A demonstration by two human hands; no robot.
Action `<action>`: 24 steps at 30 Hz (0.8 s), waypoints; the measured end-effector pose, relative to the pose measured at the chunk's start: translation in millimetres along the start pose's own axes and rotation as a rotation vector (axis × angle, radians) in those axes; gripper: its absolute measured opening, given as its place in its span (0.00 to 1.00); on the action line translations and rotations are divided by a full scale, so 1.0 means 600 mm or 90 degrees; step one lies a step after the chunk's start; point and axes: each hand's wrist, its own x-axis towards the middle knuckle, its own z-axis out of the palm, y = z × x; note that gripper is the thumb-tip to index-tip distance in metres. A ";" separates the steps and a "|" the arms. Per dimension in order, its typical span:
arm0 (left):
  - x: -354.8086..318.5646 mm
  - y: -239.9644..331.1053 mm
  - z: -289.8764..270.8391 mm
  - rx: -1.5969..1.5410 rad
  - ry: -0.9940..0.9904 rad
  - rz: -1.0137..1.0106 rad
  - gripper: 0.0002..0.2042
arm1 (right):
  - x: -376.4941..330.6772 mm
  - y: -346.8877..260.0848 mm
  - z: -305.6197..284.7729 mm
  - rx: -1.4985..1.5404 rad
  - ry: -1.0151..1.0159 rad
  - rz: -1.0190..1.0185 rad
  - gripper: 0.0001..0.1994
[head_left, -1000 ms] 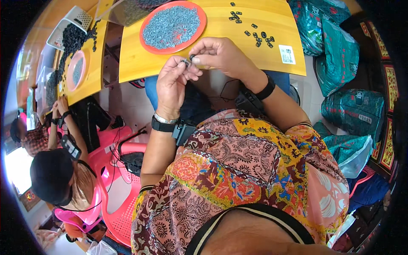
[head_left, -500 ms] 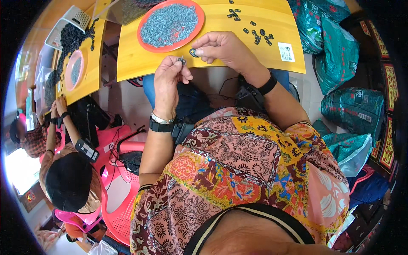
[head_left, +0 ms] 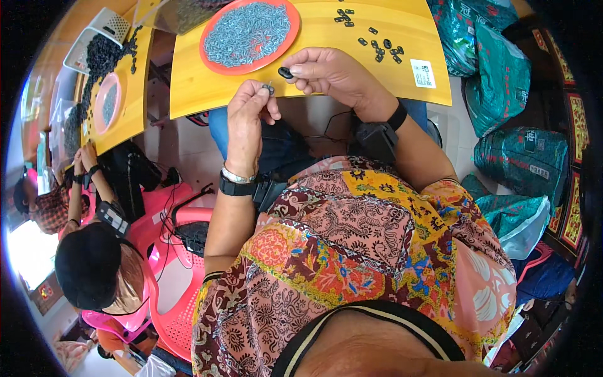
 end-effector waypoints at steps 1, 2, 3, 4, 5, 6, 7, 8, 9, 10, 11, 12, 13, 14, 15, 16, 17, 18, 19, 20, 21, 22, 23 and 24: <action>0.000 0.000 0.000 0.003 -0.002 0.007 0.06 | 0.000 0.001 -0.003 0.000 0.001 0.000 0.11; 0.000 0.000 0.001 0.003 -0.002 0.007 0.06 | 0.000 0.001 -0.004 0.027 -0.009 0.010 0.11; 0.000 0.001 0.001 -0.003 -0.003 0.008 0.06 | 0.000 0.002 -0.004 0.054 -0.019 0.019 0.11; 0.000 0.001 0.001 -0.009 -0.004 0.009 0.06 | -0.001 0.002 -0.004 0.054 -0.018 0.019 0.11; -0.001 0.001 0.002 -0.009 -0.004 0.009 0.06 | 0.000 0.003 -0.005 0.059 -0.016 0.022 0.11; -0.001 0.001 0.002 -0.001 -0.005 0.012 0.06 | 0.000 0.004 -0.005 0.064 -0.013 0.024 0.11; -0.001 0.001 0.003 0.007 -0.005 0.015 0.06 | -0.001 0.004 -0.005 0.064 -0.013 0.024 0.11; -0.002 0.002 0.003 0.007 -0.004 0.015 0.06 | -0.001 0.004 -0.004 0.045 -0.007 0.019 0.11; -0.003 0.003 0.004 0.011 -0.001 0.011 0.06 | -0.001 0.003 -0.001 0.026 -0.001 0.014 0.11; -0.003 0.005 0.005 0.015 0.001 0.007 0.06 | -0.002 0.001 0.003 0.026 -0.001 0.014 0.11; -0.004 0.006 0.006 0.015 0.002 0.006 0.06 | -0.005 -0.003 0.013 -0.073 0.037 -0.020 0.10; -0.004 0.007 0.009 0.035 0.010 0.001 0.06 | -0.007 -0.004 0.020 -0.173 0.076 -0.053 0.10; -0.005 0.007 0.009 0.054 0.017 -0.004 0.06 | -0.007 -0.001 0.023 -0.173 0.075 -0.052 0.10; -0.005 0.007 0.009 0.054 0.018 -0.003 0.06 | -0.006 0.001 0.027 -0.252 0.087 -0.099 0.09; -0.004 0.006 0.009 0.061 0.011 -0.004 0.06 | -0.005 0.002 0.030 -0.330 0.099 -0.145 0.09; -0.004 0.005 0.008 0.069 0.004 -0.004 0.06 | -0.005 0.003 0.033 -0.330 0.098 -0.145 0.09; -0.004 0.005 0.009 0.068 0.004 -0.004 0.06 | -0.004 0.002 0.036 -0.337 0.103 -0.153 0.09; -0.005 0.006 0.010 0.069 0.005 -0.004 0.06 | -0.004 0.002 0.037 -0.344 0.109 -0.161 0.09; -0.005 0.006 0.010 0.069 0.006 -0.003 0.06 | -0.004 0.001 0.037 -0.344 0.109 -0.160 0.09; -0.005 0.005 0.010 0.069 0.007 -0.003 0.06 | -0.005 0.001 0.037 -0.356 0.108 -0.166 0.08; -0.004 0.005 0.009 0.075 0.005 -0.001 0.06 | -0.005 0.001 0.037 -0.367 0.108 -0.171 0.08; -0.004 0.004 0.009 0.082 0.004 0.001 0.06 | -0.005 0.001 0.035 -0.368 0.107 -0.171 0.08; -0.004 0.004 0.009 0.082 0.005 0.001 0.06 | -0.005 0.000 0.034 -0.370 0.103 -0.170 0.08; -0.004 0.005 0.010 0.082 0.005 0.000 0.06 | -0.004 0.001 0.034 -0.371 0.098 -0.169 0.09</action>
